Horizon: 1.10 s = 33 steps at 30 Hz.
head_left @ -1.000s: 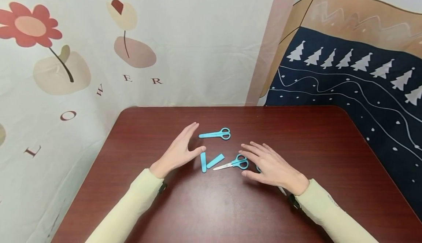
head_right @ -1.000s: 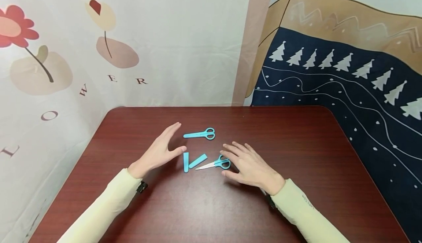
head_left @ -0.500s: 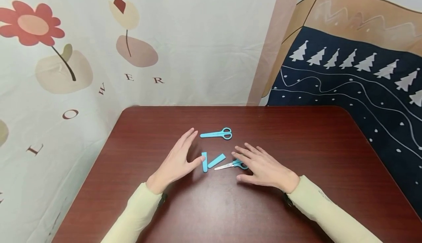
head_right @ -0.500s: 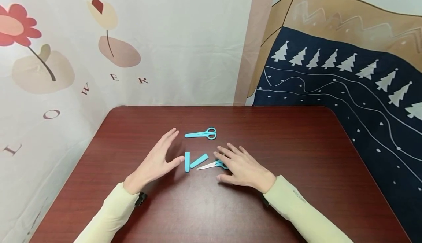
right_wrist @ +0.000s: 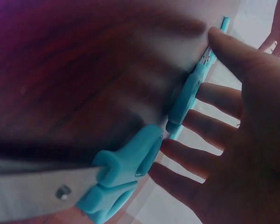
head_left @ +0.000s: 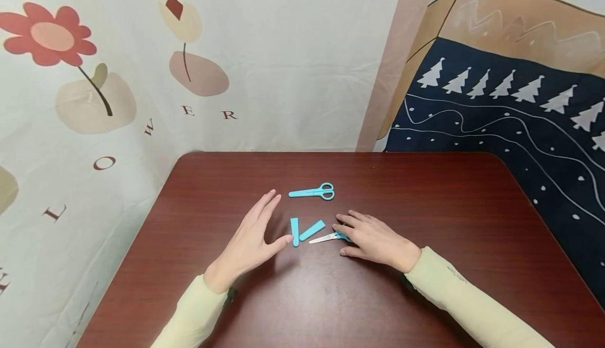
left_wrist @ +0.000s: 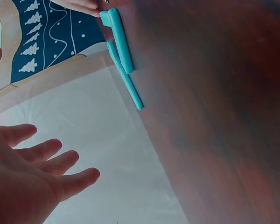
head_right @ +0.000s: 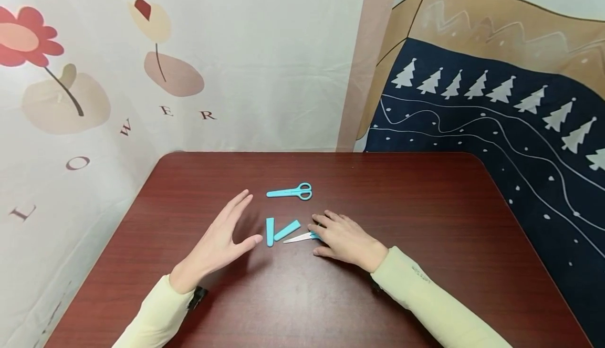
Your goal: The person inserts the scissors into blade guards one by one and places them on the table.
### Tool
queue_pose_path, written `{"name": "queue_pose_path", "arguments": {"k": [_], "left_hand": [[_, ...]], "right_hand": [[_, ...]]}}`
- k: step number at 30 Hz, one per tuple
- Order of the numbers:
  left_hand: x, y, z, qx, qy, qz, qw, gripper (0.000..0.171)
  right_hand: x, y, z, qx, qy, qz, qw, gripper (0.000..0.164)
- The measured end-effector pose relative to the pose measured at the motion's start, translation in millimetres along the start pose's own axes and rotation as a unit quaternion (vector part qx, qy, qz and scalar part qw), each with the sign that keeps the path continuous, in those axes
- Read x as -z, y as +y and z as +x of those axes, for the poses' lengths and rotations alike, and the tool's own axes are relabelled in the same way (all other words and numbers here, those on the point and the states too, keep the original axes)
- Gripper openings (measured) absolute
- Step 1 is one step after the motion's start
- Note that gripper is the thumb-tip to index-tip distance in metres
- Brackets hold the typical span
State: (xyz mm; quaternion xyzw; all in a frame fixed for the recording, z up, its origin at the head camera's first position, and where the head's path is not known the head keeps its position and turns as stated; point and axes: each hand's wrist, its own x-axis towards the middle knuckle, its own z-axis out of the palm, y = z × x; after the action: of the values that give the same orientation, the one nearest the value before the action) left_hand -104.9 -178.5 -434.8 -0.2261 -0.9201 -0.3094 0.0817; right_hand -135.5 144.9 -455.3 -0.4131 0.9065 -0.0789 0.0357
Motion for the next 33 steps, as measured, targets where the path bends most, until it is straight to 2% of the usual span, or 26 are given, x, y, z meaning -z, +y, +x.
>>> {"name": "queue_pose_path", "arguments": {"k": [7, 14, 19, 26, 33], "left_hand": [[0.6, -1.9, -7.0, -0.003, 0.007, 0.01, 0.9999, 0.09], [-2.4, -3.0, -7.1, -0.004, 0.003, 0.014, 0.9999, 0.092], [-7.9, -3.6, -4.1, -0.008, -0.01, 0.013, 0.9998, 0.094], [-20.8, -1.5, 7.9, -0.057, -0.042, 0.038, 0.9968, 0.09], [-27.3, 4.0, 21.0, -0.091, -0.065, 0.033, 0.9932, 0.086]], "right_hand": [[-3, 0, 3, 0.03, 0.063, -0.02, 0.997, 0.035], [1, -1, 5, 0.028, 0.057, -0.011, 0.998, 0.019], [2, -1, 3, 0.029, 0.059, -0.013, 0.998, 0.016], [7, 1, -4, 0.002, 0.078, -0.031, 0.996, 0.015], [12, 5, -18, 0.001, 0.105, -0.035, 0.994, 0.015]]}}
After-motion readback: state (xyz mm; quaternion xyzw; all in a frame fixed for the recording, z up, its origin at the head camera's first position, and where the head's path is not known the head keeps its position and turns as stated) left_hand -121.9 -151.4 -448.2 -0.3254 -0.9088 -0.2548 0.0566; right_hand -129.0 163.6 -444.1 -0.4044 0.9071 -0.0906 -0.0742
